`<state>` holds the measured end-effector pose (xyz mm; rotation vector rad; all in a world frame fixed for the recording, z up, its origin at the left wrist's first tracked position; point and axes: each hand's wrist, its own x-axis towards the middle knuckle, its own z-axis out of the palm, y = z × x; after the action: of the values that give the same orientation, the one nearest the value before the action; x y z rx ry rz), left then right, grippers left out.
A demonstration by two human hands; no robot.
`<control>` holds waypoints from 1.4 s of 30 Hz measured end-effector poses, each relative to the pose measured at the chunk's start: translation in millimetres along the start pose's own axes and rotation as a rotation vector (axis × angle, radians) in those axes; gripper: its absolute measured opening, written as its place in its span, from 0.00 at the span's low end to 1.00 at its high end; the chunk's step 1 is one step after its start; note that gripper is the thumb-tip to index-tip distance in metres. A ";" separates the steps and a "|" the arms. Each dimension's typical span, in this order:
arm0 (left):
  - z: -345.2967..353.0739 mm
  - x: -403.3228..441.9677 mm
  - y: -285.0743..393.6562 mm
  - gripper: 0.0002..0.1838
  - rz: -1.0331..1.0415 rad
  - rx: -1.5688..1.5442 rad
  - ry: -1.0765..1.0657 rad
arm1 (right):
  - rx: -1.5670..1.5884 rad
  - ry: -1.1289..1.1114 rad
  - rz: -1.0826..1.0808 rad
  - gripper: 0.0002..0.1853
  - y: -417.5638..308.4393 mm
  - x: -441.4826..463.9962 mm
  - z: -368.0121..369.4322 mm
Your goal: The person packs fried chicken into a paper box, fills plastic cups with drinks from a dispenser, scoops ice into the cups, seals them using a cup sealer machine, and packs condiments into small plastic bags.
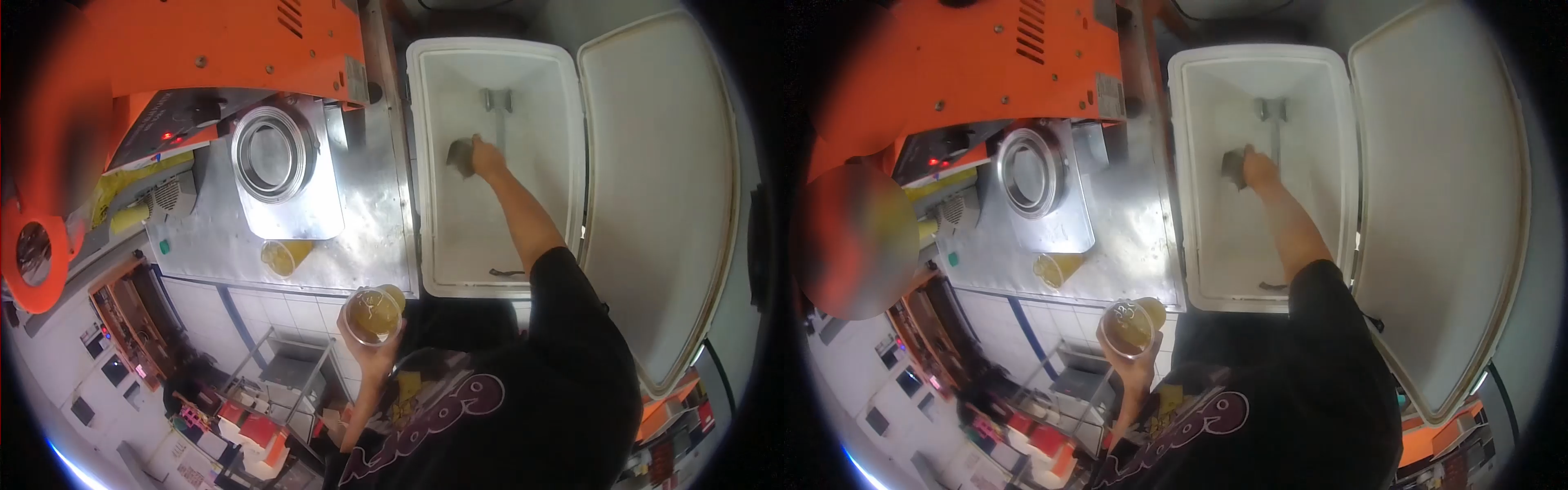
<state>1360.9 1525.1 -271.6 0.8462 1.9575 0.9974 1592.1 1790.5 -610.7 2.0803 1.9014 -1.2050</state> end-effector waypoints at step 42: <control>67.2 79.0 -8.9 0.41 0.696 0.013 -0.287 | 0.953 0.292 0.015 0.25 -102.9 -333.5 -152.2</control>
<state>1377.8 1608.1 -332.0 1.6402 1.4389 1.1586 1602.1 1625.6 -267.6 2.7963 1.5191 -2.2179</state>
